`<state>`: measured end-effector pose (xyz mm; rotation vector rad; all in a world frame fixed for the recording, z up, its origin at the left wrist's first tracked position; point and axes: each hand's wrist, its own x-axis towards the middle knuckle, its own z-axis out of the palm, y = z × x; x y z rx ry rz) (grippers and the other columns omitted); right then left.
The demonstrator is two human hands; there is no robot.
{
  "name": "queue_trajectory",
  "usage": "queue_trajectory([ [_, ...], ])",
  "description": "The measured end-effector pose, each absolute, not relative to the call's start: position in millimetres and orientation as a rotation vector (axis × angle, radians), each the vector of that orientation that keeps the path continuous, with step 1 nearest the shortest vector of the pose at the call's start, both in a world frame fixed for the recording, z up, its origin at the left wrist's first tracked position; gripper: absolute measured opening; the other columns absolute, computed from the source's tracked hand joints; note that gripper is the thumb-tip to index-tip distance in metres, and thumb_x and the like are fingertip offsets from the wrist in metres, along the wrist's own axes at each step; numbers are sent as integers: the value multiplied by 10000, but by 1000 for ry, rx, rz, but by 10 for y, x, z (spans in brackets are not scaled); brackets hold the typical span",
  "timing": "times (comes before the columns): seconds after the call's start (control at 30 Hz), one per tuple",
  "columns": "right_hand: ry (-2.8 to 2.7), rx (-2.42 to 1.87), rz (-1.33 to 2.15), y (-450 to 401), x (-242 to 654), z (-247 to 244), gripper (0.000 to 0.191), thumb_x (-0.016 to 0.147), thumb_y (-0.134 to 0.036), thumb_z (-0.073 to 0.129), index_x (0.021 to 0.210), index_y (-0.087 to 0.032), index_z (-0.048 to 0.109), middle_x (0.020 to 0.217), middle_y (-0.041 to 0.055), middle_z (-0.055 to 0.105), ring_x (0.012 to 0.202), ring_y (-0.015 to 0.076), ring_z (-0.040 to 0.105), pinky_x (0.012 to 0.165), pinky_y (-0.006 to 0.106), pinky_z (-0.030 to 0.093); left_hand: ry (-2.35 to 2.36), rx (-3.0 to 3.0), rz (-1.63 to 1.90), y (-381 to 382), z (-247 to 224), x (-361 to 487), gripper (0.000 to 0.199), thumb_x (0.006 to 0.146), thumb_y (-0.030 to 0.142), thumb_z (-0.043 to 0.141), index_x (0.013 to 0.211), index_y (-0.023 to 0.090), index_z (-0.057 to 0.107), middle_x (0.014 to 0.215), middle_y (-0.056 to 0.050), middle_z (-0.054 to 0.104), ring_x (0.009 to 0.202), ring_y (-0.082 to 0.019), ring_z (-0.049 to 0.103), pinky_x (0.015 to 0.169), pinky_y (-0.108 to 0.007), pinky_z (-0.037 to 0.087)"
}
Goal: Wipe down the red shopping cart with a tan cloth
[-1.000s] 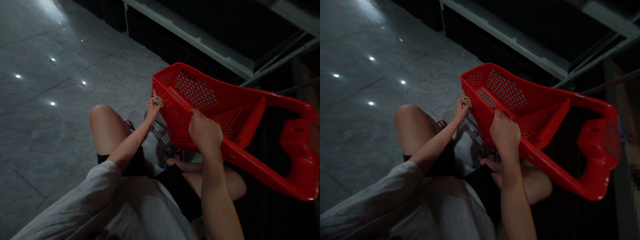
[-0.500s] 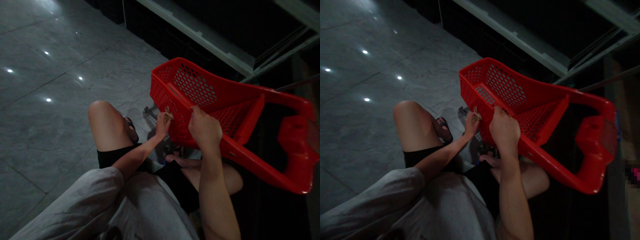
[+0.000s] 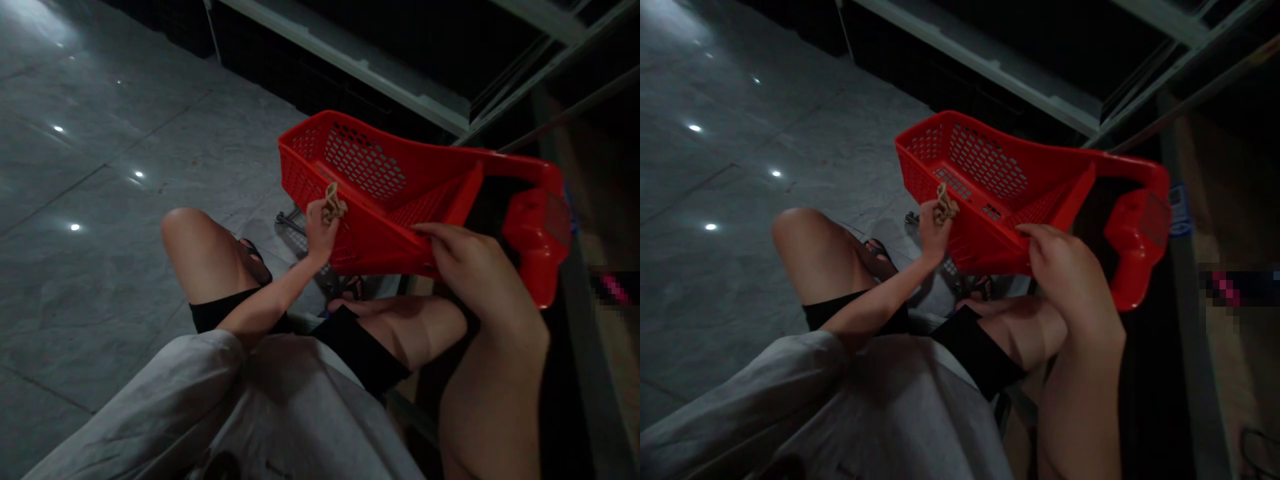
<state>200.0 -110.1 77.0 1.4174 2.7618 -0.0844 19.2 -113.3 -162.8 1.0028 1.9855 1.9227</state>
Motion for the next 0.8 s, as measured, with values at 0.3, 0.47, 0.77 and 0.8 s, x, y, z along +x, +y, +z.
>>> queue_trajectory([
  [0.3, 2769, 1411, 179, -1154, 2023, 642, 442, 956, -153, 454, 1308, -214, 713, 1211, 108, 776, 992, 267, 735, 846, 369, 534, 1764, 1273, 1671, -1568, -1739, 780, 328, 745, 28, 605, 1004, 229, 597, 1090, -49, 619, 1050, -215, 618, 954, -344, 518],
  [0.47, 2778, 1452, 181, -1156, 1991, 632, 450, 953, -163, 440, 1288, -237, 730, 1164, 100, 788, 952, 260, 724, 804, 352, 507, 1797, 1385, 1856, -1341, -1160, 562, 337, 801, 54, 570, 1071, 254, 593, 1198, -43, 622, 1200, -234, 577, 1086, -390, 470],
  [0.77, 2795, 1424, 179, -1144, 2003, 626, 438, 952, -151, 439, 1269, -224, 731, 1150, 103, 790, 940, 249, 734, 799, 357, 513, 1865, 1236, 1564, -1635, -2402, 583, 260, 703, 53, 614, 844, 271, 603, 905, -59, 611, 870, -273, 628, 817, -463, 564],
  [0.8, 2800, 1414, 188, -1145, 2005, 626, 435, 951, -149, 440, 1268, -220, 729, 1150, 102, 790, 943, 249, 737, 797, 356, 517, 1894, 1201, 1584, -1611, -2436, 539, 251, 699, 57, 616, 819, 276, 583, 868, -55, 594, 839, -274, 618, 789, -469, 559],
])
